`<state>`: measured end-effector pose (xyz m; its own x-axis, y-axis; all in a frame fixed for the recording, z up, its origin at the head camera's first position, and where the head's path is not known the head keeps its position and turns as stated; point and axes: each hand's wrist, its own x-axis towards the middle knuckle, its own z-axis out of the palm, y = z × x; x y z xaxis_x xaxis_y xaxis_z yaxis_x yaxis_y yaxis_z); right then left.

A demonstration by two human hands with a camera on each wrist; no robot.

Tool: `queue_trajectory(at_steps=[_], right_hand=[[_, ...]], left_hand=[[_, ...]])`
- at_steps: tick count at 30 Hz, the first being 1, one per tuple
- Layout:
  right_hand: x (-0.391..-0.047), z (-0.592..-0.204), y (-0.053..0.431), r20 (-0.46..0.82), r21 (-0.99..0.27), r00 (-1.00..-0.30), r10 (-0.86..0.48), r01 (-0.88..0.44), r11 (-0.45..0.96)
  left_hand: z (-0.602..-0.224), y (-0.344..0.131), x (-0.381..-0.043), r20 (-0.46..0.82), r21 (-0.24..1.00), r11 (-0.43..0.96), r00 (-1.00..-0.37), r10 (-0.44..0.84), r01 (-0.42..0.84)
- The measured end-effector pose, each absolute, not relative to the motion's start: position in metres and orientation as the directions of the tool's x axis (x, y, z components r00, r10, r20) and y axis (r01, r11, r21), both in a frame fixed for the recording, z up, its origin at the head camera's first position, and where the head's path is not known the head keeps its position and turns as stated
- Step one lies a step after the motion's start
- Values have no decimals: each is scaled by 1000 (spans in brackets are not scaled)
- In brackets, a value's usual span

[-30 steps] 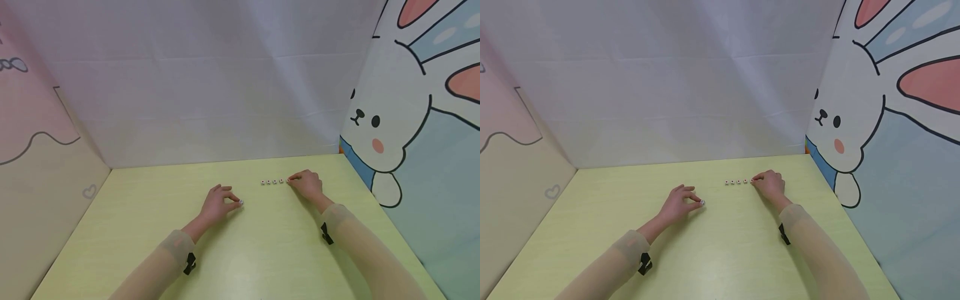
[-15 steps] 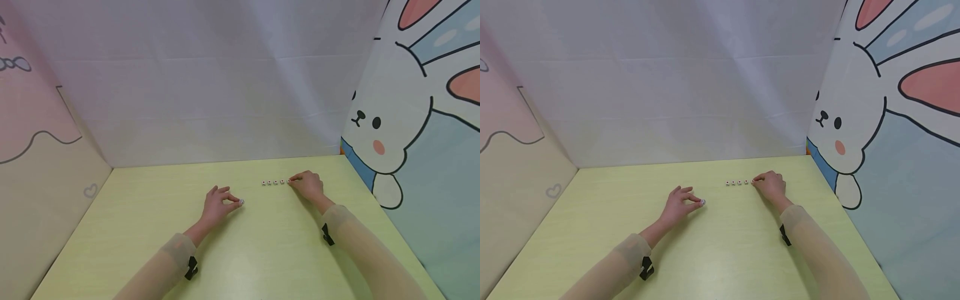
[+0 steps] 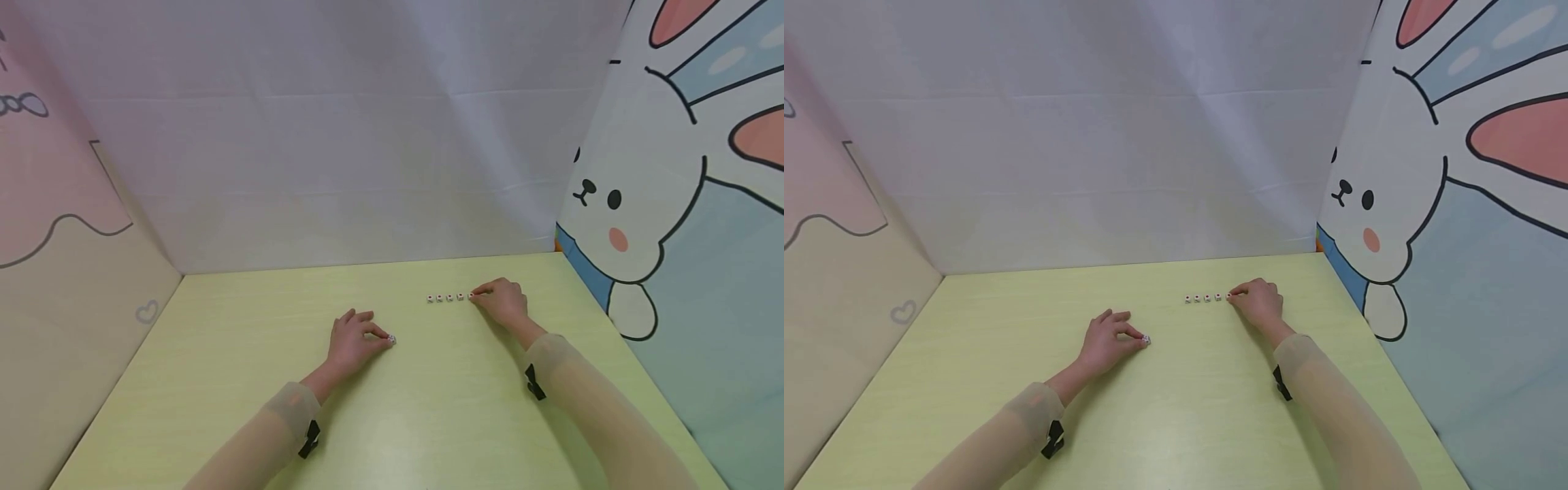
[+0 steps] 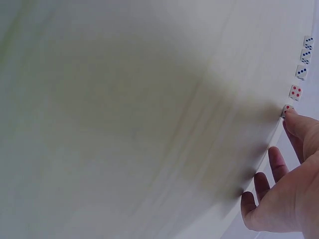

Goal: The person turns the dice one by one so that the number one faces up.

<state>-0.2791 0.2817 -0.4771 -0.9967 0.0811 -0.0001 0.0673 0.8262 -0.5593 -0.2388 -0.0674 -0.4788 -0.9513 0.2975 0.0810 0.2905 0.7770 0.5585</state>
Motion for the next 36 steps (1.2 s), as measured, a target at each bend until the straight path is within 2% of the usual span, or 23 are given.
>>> queue_trajectory(at_steps=[7,36], right_hand=[[-277,-476,282,-6,-553,-997,73,64,831],[-278,-476,282,1,-553,-998,69,57,831]], left_hand=[[-480,-71,-239,121,559,757,-936,330,339],[-477,-81,-237,82,596,734,-935,346,324]])
